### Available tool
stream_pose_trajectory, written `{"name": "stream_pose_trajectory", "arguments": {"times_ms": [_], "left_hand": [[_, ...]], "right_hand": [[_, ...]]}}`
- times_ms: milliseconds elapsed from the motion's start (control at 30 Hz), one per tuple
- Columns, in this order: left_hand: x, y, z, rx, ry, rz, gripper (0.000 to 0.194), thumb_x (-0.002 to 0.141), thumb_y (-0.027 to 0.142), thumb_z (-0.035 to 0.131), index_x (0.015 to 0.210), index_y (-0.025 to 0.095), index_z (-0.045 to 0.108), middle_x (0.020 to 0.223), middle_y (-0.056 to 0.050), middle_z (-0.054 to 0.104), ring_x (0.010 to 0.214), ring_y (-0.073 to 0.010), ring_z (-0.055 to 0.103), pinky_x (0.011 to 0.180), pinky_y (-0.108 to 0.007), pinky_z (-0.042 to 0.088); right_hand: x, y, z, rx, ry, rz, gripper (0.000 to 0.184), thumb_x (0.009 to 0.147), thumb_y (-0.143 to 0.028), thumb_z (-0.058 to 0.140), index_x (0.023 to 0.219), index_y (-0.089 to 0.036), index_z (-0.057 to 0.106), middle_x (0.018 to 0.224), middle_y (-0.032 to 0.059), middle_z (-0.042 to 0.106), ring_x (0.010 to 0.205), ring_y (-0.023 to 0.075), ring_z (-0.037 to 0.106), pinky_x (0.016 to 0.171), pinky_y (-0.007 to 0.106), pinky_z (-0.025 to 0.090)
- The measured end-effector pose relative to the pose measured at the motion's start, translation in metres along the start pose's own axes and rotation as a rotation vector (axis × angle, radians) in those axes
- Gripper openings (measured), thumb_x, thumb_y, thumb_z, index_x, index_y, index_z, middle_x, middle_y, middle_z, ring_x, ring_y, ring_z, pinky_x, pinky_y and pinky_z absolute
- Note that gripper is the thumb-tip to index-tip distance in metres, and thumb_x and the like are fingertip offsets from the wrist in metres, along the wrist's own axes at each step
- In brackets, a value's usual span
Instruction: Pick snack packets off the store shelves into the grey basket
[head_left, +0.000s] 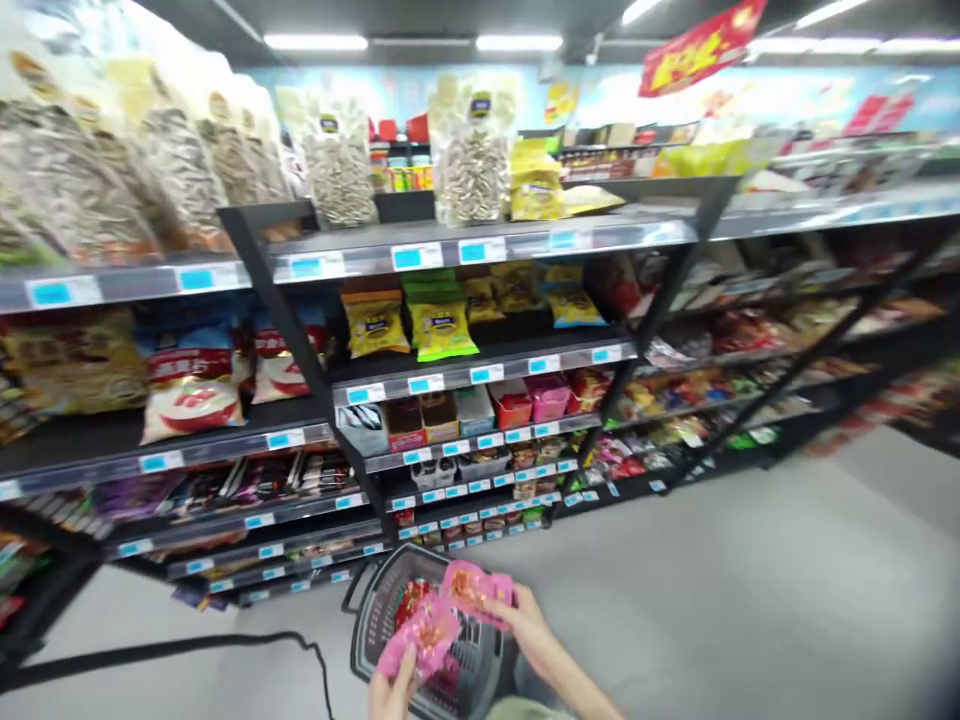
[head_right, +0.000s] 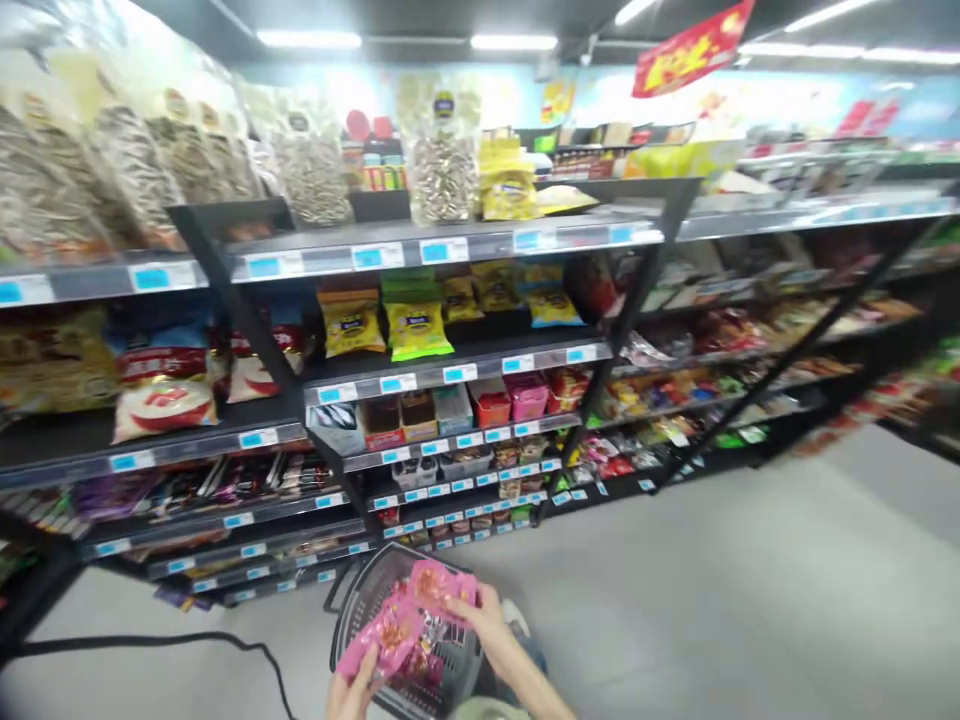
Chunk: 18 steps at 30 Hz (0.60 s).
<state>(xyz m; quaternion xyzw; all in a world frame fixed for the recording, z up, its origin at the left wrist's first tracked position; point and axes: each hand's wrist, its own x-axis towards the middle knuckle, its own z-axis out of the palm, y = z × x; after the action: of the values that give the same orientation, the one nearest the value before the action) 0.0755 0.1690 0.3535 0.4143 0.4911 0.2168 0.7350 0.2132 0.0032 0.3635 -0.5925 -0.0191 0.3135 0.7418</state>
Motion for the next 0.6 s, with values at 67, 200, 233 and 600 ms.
{"name": "stream_pose_trajectory", "arguments": {"times_ms": [67,200,233,600], "left_hand": [[-0.003,0.01,0.015,-0.015,-0.156,0.0,0.061,0.045,0.053,0.09,0.093,0.02,0.075,0.101,-0.012,0.077,0.106,-0.0398,0.068,0.087,-0.049,0.059],[-0.017,0.023,0.046,-0.182,-0.369,-0.08,0.056,0.057,0.037,0.091,0.106,0.018,0.072,0.115,-0.014,0.073,0.113,-0.0339,0.066,0.095,-0.045,0.056],[-0.022,0.024,0.051,-0.224,-0.41,-0.083,0.055,0.059,0.033,0.09,0.109,0.019,0.071,0.12,-0.013,0.071,0.118,-0.0327,0.064,0.1,-0.045,0.053],[-0.045,0.027,0.023,-0.262,-0.382,0.017,0.058,0.062,0.035,0.09,0.114,0.025,0.067,0.126,-0.008,0.069,0.122,-0.0303,0.061,0.105,-0.049,0.049]], "right_hand": [[-0.009,-0.019,-0.012,0.198,0.063,-0.024,0.028,0.062,-0.041,0.085,0.081,-0.022,0.076,0.084,0.0059,0.075,0.086,0.029,0.072,0.086,0.042,0.055],[-0.015,-0.066,-0.024,0.465,0.191,-0.023,0.033,0.063,-0.033,0.088,0.087,-0.016,0.074,0.087,0.0086,0.075,0.071,0.0216,0.071,0.071,0.036,0.058],[-0.015,-0.075,-0.024,0.489,0.204,-0.031,0.035,0.064,-0.032,0.087,0.091,-0.015,0.074,0.088,0.0085,0.075,0.069,0.0198,0.07,0.063,0.031,0.057],[-0.008,-0.079,0.031,0.541,0.011,-0.04,0.027,0.066,-0.032,0.087,0.086,-0.022,0.072,0.083,-0.0006,0.075,0.071,0.0152,0.067,0.07,0.026,0.053]]}}
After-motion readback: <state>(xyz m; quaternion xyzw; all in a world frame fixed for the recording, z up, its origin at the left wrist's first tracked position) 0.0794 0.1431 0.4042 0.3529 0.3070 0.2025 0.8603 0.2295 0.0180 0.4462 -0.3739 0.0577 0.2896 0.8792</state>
